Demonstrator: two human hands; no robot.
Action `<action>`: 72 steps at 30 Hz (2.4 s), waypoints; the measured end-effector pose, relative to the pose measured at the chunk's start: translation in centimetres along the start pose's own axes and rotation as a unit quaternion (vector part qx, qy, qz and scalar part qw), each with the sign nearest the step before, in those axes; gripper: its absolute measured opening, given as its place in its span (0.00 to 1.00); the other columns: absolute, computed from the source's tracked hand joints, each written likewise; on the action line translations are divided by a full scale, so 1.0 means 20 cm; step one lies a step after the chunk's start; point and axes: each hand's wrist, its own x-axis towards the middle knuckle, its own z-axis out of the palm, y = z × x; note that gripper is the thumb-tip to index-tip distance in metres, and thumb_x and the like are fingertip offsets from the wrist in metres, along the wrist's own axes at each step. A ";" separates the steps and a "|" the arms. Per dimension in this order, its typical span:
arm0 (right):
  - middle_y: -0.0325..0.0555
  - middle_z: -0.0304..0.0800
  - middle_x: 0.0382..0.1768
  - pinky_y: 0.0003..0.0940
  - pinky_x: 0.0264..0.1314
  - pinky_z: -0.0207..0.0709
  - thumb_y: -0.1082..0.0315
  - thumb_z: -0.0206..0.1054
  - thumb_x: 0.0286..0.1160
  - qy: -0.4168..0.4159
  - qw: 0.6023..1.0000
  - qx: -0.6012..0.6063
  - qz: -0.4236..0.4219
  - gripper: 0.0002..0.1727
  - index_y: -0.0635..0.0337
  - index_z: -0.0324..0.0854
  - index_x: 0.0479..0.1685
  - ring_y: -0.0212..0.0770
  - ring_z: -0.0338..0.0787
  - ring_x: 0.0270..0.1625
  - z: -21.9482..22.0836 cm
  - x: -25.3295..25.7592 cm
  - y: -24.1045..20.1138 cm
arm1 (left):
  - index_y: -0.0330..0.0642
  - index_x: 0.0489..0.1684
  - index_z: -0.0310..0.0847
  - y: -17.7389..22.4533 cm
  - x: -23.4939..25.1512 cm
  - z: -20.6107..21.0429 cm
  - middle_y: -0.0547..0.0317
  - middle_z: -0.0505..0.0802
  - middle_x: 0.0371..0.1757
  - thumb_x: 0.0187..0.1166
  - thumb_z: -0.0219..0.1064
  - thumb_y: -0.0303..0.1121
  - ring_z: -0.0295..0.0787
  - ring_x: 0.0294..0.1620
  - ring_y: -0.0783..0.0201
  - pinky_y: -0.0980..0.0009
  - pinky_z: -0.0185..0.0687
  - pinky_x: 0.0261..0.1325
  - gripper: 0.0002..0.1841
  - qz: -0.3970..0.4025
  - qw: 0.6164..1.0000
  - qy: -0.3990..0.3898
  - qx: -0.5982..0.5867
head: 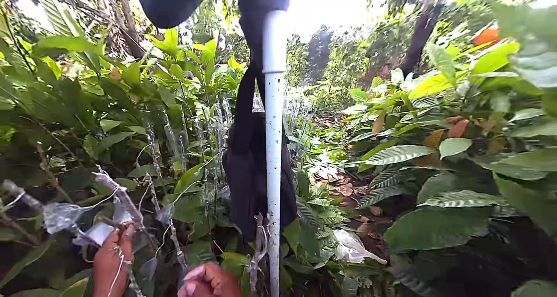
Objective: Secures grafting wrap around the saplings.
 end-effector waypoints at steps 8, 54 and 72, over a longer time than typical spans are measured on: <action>0.57 0.92 0.45 0.38 0.54 0.89 0.74 0.57 0.87 -0.022 0.999 0.017 0.025 0.14 0.76 0.79 0.60 0.41 0.94 0.44 0.05 -0.01 -0.01 | 0.22 0.64 0.78 -0.07 -0.22 -0.17 0.42 0.90 0.59 0.90 0.50 0.32 0.86 0.55 0.72 0.70 0.79 0.65 0.20 -0.001 0.999 -0.054 -0.005; 0.57 0.91 0.57 0.46 0.65 0.87 0.70 0.57 0.88 -0.060 0.891 -0.450 -0.018 0.16 0.67 0.80 0.67 0.47 0.94 0.56 0.66 0.99 -0.06 | 0.35 0.71 0.80 -0.16 -0.01 -0.26 0.45 0.90 0.64 0.89 0.59 0.34 0.90 0.63 0.55 0.56 0.81 0.72 0.18 -0.094 0.970 -0.103 -0.199; 0.55 0.92 0.58 0.56 0.71 0.78 0.64 0.61 0.83 -0.306 0.672 -0.674 -0.013 0.16 0.59 0.88 0.62 0.51 0.90 0.63 0.56 1.17 -0.05 | 0.29 0.63 0.81 -0.19 0.01 -0.13 0.46 0.92 0.54 0.80 0.69 0.27 0.94 0.47 0.61 0.64 0.91 0.57 0.16 -0.100 0.933 -0.052 -0.341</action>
